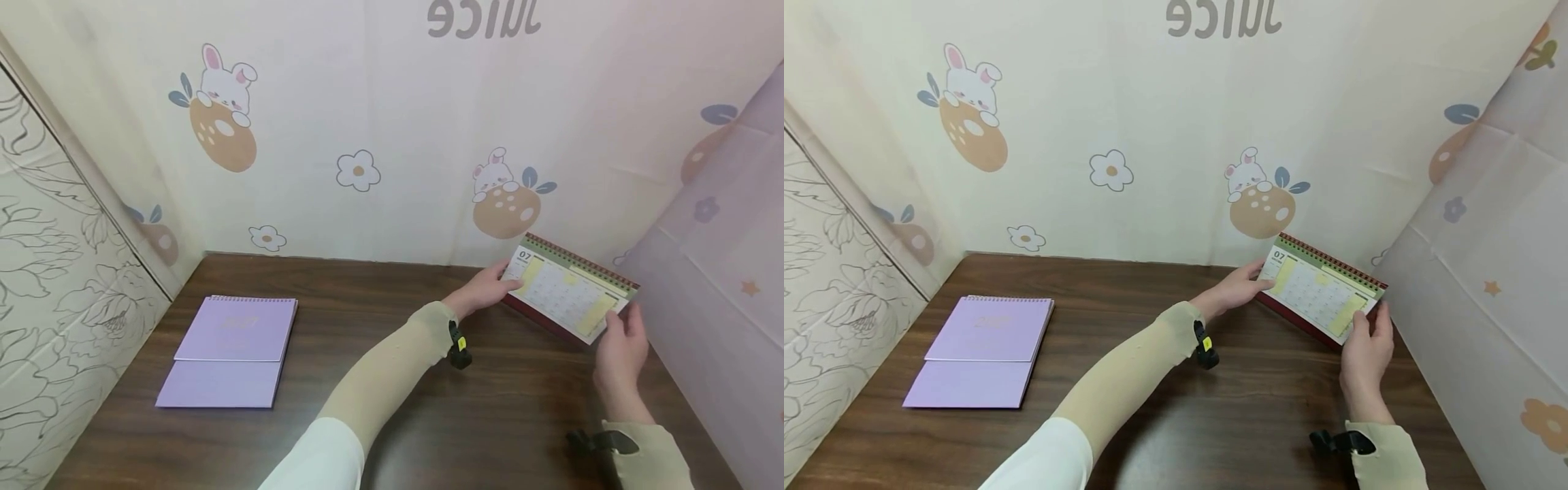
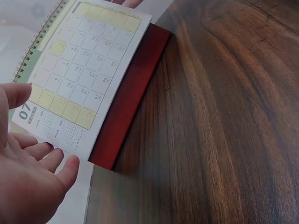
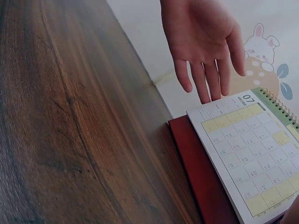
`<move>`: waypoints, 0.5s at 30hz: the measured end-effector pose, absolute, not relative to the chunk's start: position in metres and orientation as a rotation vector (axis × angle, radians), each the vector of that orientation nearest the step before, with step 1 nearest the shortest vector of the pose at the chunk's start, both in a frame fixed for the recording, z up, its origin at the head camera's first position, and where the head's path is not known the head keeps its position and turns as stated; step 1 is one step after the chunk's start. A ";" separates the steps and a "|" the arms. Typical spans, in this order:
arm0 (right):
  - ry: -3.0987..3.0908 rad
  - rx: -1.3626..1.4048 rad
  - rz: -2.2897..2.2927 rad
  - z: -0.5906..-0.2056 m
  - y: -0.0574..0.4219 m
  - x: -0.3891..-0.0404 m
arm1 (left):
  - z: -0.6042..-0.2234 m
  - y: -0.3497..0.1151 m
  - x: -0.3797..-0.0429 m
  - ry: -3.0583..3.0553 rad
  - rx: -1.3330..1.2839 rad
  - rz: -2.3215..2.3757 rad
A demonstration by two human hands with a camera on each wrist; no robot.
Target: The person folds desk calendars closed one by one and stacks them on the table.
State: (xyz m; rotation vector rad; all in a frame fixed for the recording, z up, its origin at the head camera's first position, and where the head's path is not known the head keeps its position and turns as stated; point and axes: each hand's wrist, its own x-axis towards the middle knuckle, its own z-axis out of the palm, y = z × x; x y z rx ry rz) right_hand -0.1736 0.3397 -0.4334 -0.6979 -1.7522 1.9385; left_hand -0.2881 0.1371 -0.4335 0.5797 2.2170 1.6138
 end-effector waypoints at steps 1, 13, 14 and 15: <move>-1.753 -0.685 1.946 -0.434 0.338 -0.174 | -0.434 0.137 -0.288 2.215 0.582 1.618; -1.756 -0.644 1.998 -0.431 0.327 -0.172 | -0.434 0.134 -0.288 2.187 0.614 1.608; -1.762 -0.645 1.994 -0.431 0.327 -0.171 | -0.433 0.134 -0.288 2.186 0.621 1.604; -1.764 -0.643 1.992 -0.431 0.326 -0.171 | -0.433 0.133 -0.288 2.181 0.628 1.604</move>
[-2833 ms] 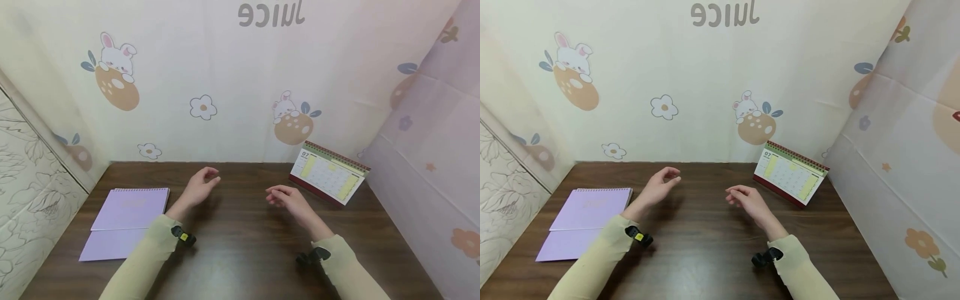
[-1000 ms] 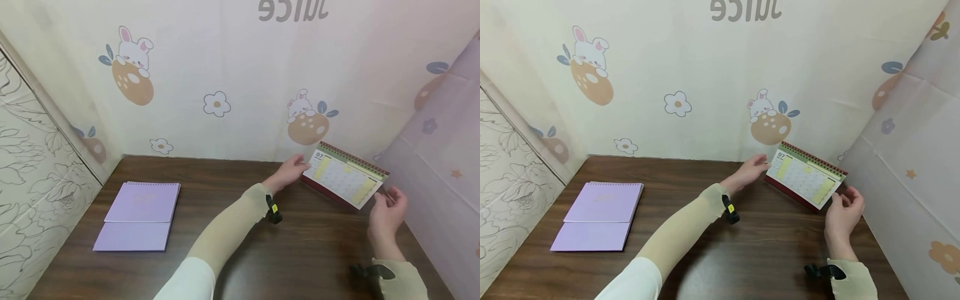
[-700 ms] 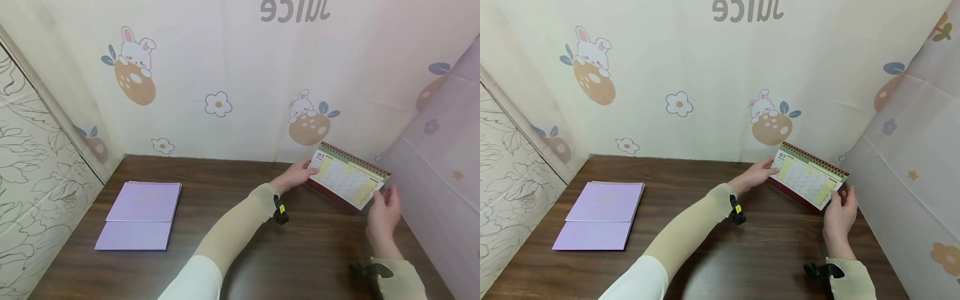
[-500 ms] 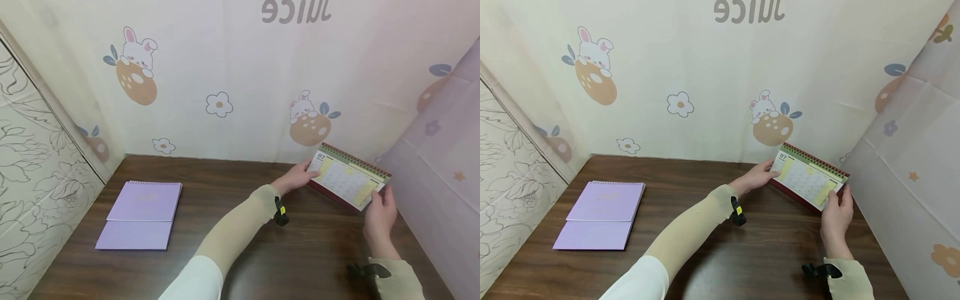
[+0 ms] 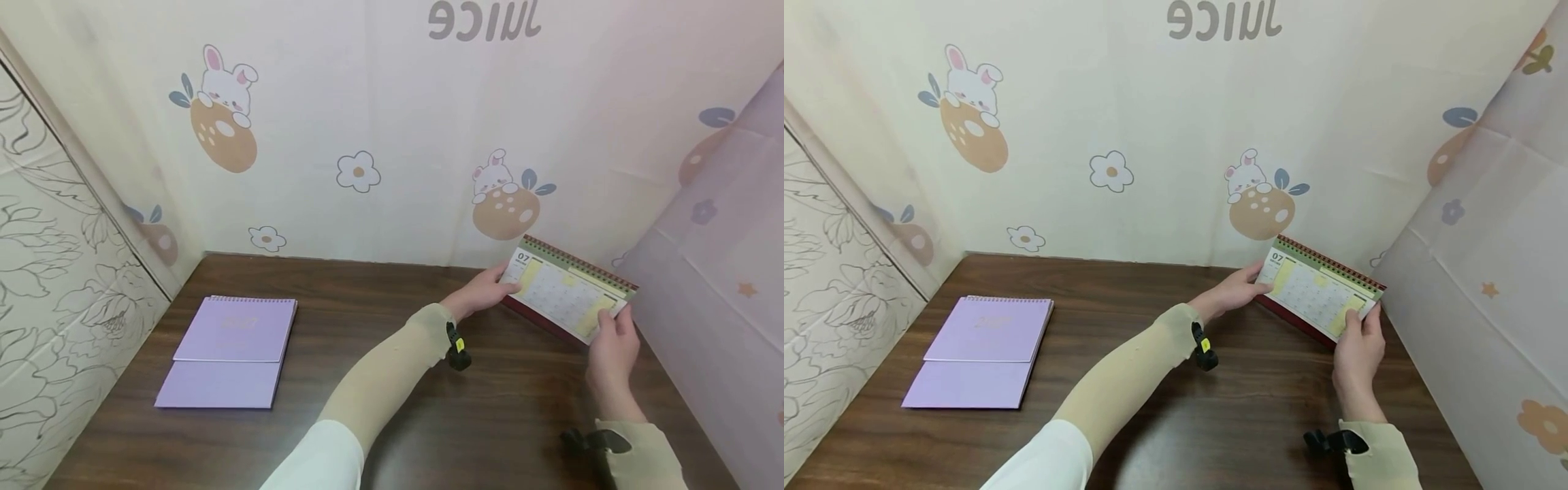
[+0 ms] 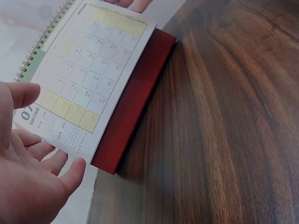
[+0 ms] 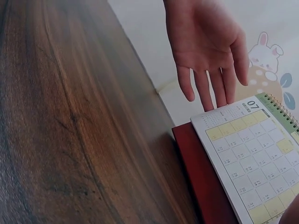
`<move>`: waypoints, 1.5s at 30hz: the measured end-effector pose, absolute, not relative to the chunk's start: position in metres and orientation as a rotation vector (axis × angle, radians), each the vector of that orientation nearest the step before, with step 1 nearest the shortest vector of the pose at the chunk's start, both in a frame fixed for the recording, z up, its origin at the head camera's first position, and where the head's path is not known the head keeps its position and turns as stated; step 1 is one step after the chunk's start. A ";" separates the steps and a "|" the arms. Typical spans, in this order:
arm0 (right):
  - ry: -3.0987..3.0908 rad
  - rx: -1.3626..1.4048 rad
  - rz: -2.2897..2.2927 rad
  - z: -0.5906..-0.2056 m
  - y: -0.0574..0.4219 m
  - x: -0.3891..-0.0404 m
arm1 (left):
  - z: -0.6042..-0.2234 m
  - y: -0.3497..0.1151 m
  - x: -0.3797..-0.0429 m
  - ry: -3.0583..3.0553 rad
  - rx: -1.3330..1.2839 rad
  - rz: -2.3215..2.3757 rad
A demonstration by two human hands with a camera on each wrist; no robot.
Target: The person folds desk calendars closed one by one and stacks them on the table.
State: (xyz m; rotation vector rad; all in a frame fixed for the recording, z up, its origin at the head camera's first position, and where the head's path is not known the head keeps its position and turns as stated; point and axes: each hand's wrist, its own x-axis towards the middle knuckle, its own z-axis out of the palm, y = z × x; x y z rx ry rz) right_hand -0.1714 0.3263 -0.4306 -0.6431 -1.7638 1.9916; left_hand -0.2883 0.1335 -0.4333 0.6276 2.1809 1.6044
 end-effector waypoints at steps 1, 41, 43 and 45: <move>-1.761 -0.641 1.989 -0.430 0.326 -0.171 | -0.433 0.133 -0.288 2.180 0.632 1.603; -2.033 -0.403 1.887 -0.411 0.260 -0.136 | -0.412 0.051 -0.254 2.287 0.600 1.579; -2.032 -0.388 1.897 -0.412 0.256 -0.134 | -0.411 0.047 -0.251 2.305 0.594 1.572; -2.036 -0.364 1.901 -0.412 0.253 -0.132 | -0.409 0.041 -0.247 2.326 0.584 1.567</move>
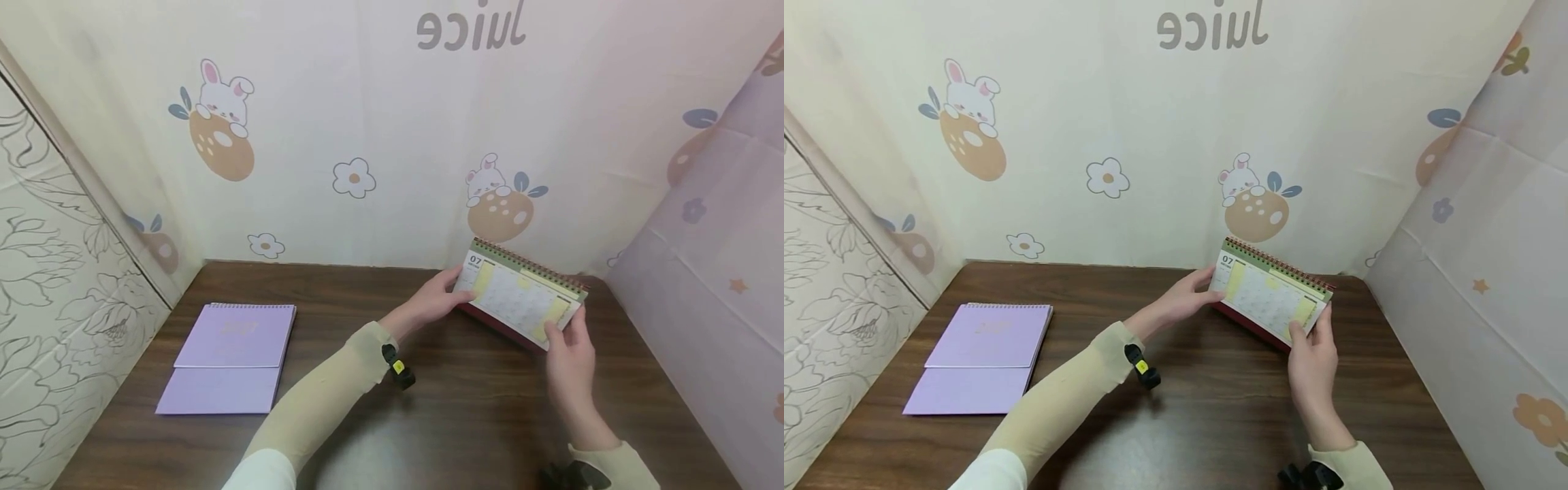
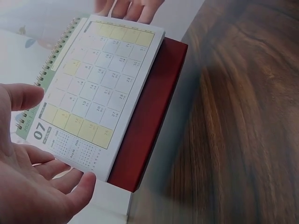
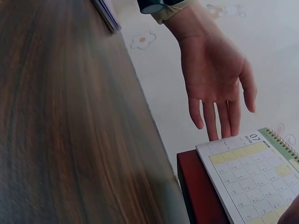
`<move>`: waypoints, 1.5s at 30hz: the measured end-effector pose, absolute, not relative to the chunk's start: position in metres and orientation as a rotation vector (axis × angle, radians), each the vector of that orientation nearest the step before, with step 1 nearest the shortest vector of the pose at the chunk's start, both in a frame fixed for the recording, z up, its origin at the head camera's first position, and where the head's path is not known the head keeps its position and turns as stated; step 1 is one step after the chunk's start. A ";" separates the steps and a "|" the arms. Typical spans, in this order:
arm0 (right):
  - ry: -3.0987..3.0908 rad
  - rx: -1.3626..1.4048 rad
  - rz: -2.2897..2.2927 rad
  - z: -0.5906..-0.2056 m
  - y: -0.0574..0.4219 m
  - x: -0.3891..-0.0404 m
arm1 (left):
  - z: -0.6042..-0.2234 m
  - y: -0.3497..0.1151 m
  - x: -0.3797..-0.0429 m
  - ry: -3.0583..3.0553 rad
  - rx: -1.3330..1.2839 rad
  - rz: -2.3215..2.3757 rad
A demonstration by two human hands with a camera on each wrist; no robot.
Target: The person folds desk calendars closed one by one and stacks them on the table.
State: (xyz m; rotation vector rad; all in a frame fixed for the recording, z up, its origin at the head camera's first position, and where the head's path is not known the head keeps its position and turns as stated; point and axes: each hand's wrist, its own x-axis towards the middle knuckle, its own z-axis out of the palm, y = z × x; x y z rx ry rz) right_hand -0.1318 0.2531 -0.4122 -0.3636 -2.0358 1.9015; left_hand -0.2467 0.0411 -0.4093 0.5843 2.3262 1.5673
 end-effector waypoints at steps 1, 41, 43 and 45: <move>-2.035 -0.350 1.906 -0.412 0.252 -0.131 | -0.409 0.039 -0.245 2.334 0.579 1.566; -2.160 0.032 2.009 -0.413 0.162 -0.104 | -0.406 -0.084 -0.207 2.364 0.409 1.625; -2.158 0.044 2.014 -0.414 0.157 -0.103 | -0.405 -0.091 -0.204 2.358 0.386 1.626; -2.158 0.054 2.028 -0.414 0.152 -0.102 | -0.405 -0.097 -0.202 2.361 0.383 1.621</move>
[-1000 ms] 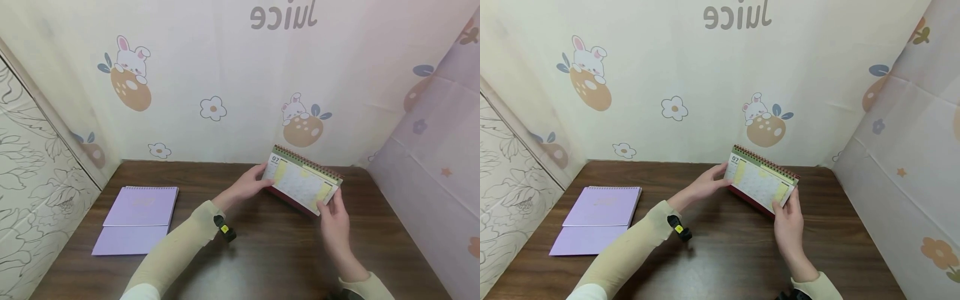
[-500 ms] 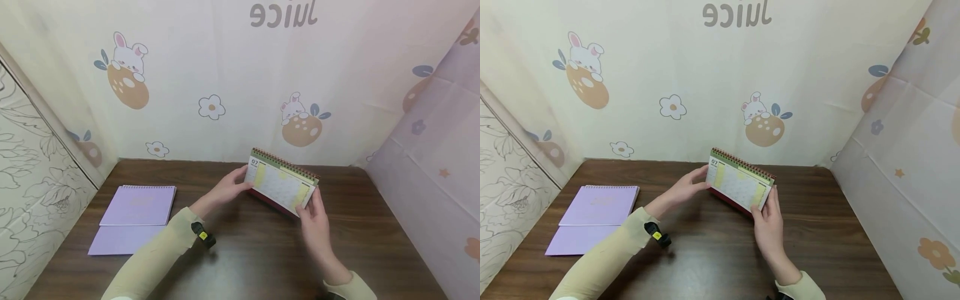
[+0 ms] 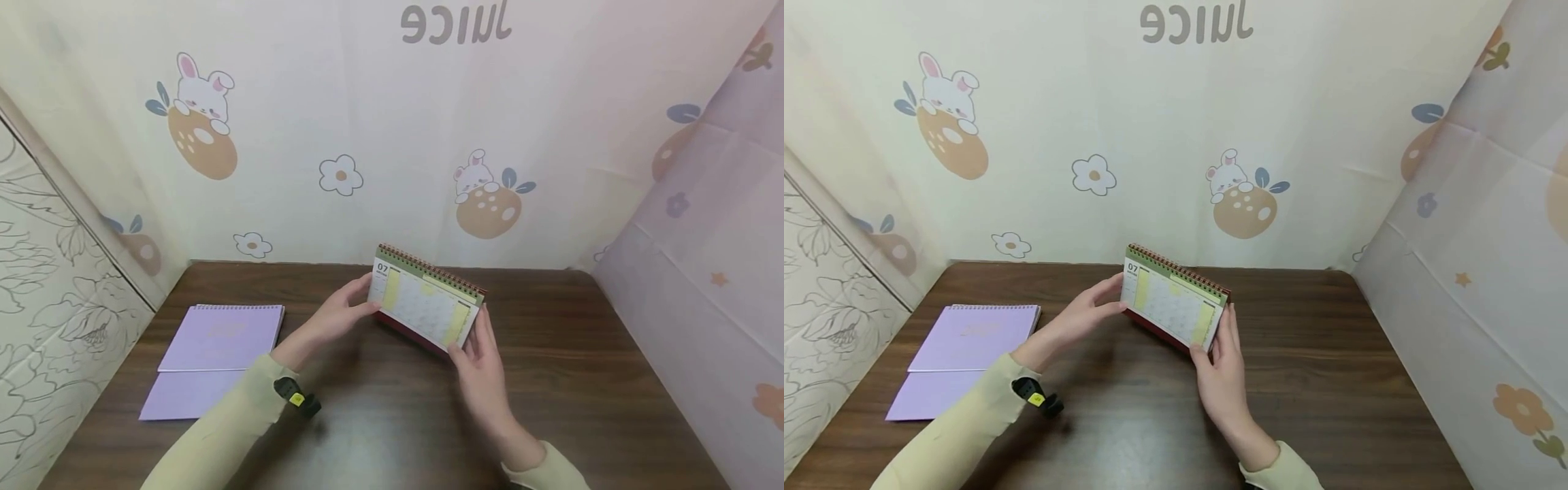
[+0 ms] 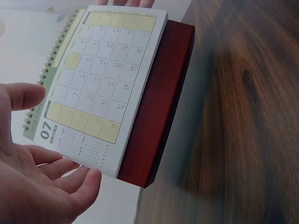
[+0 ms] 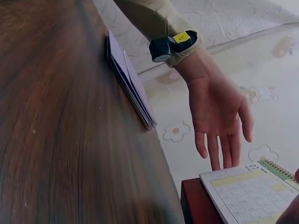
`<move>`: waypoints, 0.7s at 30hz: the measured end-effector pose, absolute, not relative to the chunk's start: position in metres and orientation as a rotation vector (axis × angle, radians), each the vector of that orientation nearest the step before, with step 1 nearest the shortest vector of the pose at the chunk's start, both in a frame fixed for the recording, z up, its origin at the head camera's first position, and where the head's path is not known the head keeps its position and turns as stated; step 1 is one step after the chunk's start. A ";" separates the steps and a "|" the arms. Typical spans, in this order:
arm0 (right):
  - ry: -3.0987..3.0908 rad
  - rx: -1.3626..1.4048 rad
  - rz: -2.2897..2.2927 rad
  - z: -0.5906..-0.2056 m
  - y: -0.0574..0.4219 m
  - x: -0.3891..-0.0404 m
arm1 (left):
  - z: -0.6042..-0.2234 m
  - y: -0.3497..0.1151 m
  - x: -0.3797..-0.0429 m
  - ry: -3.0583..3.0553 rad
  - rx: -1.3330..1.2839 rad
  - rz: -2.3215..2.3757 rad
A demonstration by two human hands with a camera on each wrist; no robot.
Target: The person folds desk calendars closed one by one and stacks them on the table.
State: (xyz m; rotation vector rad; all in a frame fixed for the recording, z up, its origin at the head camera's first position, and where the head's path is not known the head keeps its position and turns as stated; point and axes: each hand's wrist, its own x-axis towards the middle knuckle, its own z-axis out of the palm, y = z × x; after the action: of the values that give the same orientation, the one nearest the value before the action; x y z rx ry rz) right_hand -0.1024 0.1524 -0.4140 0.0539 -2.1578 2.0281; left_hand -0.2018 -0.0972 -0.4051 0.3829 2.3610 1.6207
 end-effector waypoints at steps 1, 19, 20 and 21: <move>-2.164 0.060 2.028 -0.414 0.150 -0.102 | -0.405 -0.101 -0.200 2.365 0.382 1.619; -2.208 0.243 2.055 -0.426 0.113 -0.087 | -0.407 -0.142 -0.187 2.327 0.325 1.681; -2.213 0.241 2.058 -0.426 0.112 -0.086 | -0.407 -0.144 -0.186 2.323 0.321 1.689; -2.218 0.246 2.057 -0.426 0.110 -0.085 | -0.407 -0.146 -0.186 2.318 0.319 1.697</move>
State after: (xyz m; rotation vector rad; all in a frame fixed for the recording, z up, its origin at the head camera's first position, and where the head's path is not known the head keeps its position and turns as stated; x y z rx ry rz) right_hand -0.0855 0.1102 -0.4263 0.2456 -2.2177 2.0566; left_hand -0.1857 -0.1458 -0.4068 0.3193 2.3185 1.6971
